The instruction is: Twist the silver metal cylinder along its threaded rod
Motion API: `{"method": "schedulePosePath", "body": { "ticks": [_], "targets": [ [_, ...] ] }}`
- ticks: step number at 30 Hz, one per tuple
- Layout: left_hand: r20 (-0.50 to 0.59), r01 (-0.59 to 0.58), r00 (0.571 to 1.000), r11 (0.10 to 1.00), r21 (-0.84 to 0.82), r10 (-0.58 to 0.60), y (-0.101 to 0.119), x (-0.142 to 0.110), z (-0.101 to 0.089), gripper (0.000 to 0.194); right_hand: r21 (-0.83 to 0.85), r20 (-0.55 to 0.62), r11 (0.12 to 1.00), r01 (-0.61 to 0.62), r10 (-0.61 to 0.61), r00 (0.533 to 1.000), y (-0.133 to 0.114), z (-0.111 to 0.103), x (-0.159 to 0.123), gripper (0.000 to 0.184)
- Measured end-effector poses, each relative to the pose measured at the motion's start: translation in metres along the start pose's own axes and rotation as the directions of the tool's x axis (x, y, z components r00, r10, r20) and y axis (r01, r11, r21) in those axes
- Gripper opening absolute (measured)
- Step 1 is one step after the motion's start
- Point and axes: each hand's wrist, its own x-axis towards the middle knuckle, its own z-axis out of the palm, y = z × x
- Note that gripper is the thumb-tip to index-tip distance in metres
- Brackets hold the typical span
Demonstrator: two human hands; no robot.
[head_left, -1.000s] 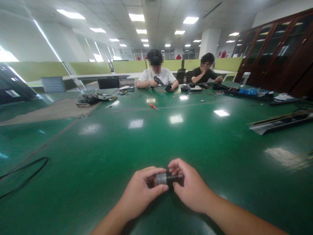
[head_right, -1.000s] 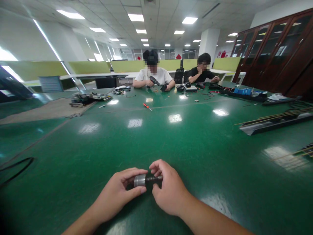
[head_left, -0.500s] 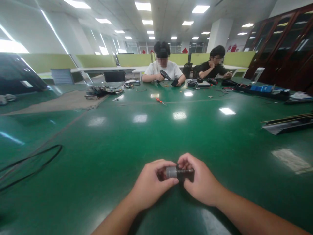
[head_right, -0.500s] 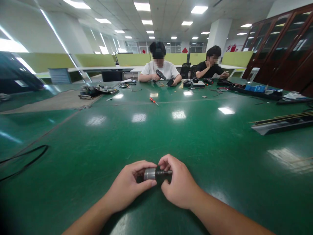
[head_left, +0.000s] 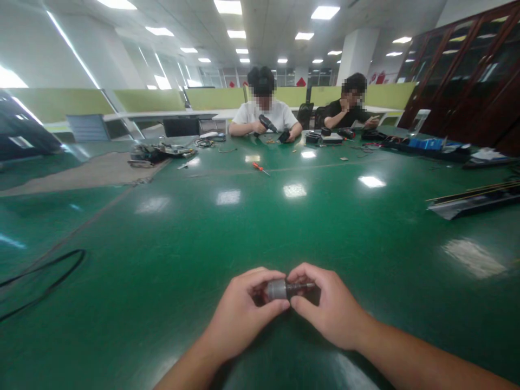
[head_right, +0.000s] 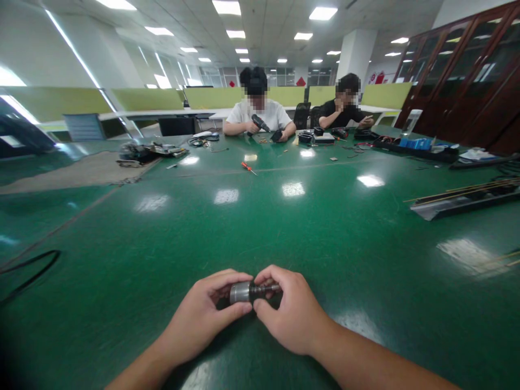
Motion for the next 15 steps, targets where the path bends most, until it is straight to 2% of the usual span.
{"method": "schedulePosePath", "body": {
  "ticks": [7,15],
  "targets": [
    [0.003,0.008,1.0,1.0,0.015,-0.008,0.0001,-0.0003,0.0013,0.022,-0.044,-0.005,0.999,0.017,-0.017,1.0,0.0027,0.0019,0.0001,0.015],
    [0.005,0.022,1.0,0.999,0.034,-0.023,0.0037,-0.0009,0.0006,0.022,-0.014,0.003,1.0,-0.012,0.012,1.0,0.0034,0.0015,0.0003,0.008]
  ]
}}
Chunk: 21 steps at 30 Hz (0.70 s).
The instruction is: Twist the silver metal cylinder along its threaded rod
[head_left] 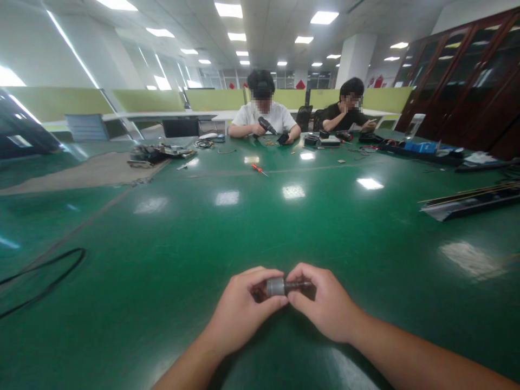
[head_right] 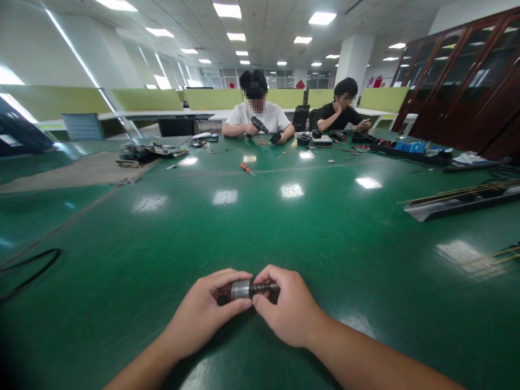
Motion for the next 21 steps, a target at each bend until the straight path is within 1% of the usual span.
{"method": "schedulePosePath", "body": {
  "ticks": [4,10,21],
  "targets": [
    [-0.001,0.016,1.0,1.0,-0.01,-0.016,0.0,-0.0006,0.0,0.022,0.013,-0.006,0.999,-0.045,0.045,0.999,-0.0002,0.0015,-0.0003,0.002],
    [-0.005,0.02,1.0,1.0,0.012,-0.02,-0.0023,-0.001,0.0006,0.022,0.036,-0.012,0.998,-0.053,0.054,0.998,-0.0005,0.0029,-0.0013,0.006],
    [-0.033,0.034,0.999,0.999,-0.013,-0.035,-0.0034,-0.0007,0.0014,0.025,0.029,-0.003,0.998,-0.064,0.064,0.998,-0.002,-0.0003,0.0012,0.006]
  ]
}}
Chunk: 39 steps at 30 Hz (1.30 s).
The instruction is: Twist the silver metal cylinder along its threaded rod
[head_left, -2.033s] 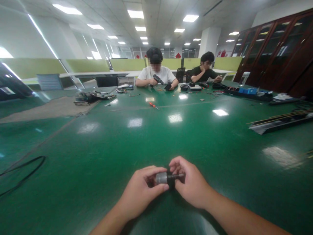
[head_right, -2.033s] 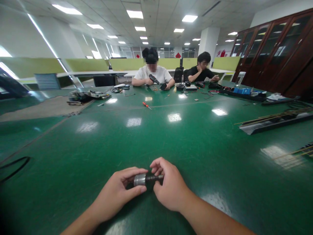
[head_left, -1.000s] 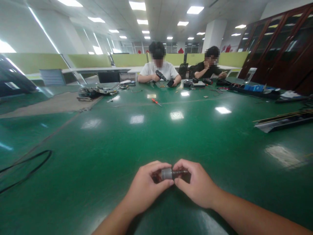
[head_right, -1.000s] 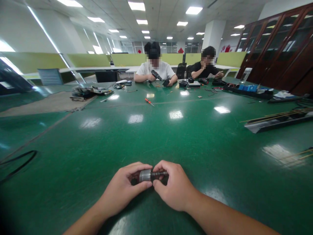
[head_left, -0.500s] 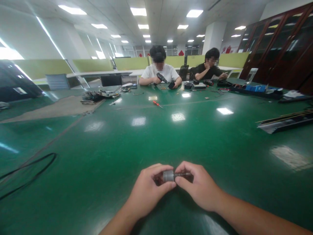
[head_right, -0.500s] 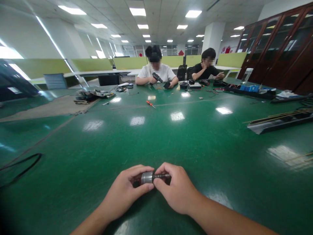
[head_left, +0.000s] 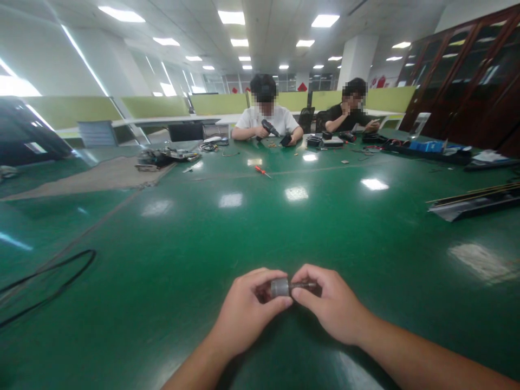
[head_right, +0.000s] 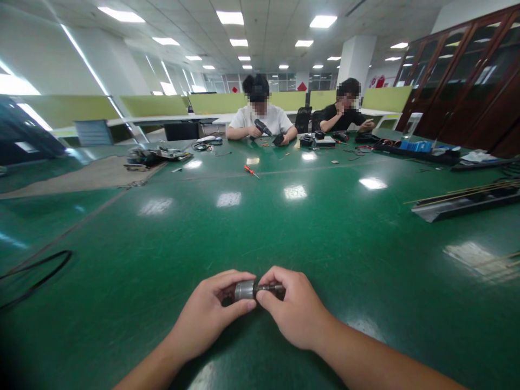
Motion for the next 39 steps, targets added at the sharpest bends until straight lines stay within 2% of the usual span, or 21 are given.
{"method": "schedulePosePath", "body": {
  "ticks": [16,39],
  "targets": [
    [0.016,0.01,1.0,0.998,-0.07,-0.009,-0.0025,0.0007,0.0012,0.025,0.034,0.004,0.999,0.017,-0.017,1.0,0.0005,-0.0007,-0.0029,0.006],
    [0.041,0.047,0.998,0.983,-0.177,-0.04,-0.0037,0.0011,0.0019,0.028,-0.008,-0.007,1.0,0.025,-0.025,1.0,-0.0021,-0.0008,-0.0052,0.004]
  ]
}}
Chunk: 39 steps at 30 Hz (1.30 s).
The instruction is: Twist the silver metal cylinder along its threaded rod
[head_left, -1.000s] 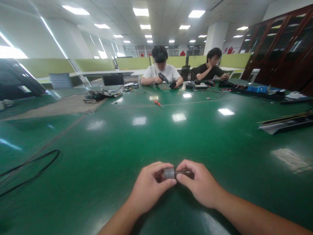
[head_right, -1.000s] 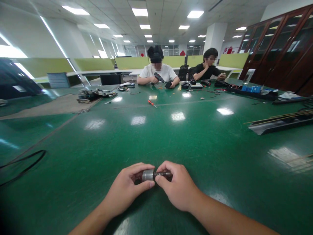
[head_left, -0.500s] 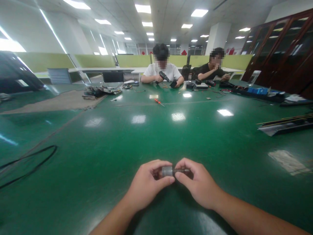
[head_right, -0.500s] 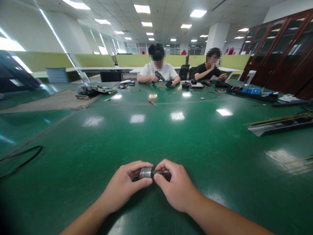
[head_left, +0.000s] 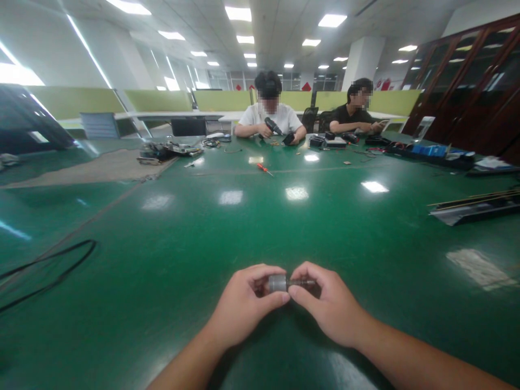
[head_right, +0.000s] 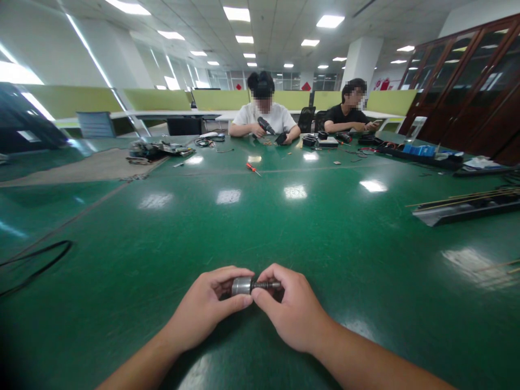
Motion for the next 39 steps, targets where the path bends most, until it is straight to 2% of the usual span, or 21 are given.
{"method": "schedulePosePath", "body": {
  "ticks": [34,39],
  "targets": [
    [-0.003,-0.008,1.0,1.0,0.003,0.008,0.0008,0.0001,0.0005,0.03,0.0,0.0,1.0,-0.013,0.013,1.0,0.0002,-0.0006,-0.0007,0.003],
    [-0.007,-0.007,1.0,0.999,-0.042,0.006,-0.0003,0.0007,0.0011,0.029,-0.005,0.003,1.0,-0.014,0.014,1.0,-0.0005,-0.0002,0.0002,0.002]
  ]
}}
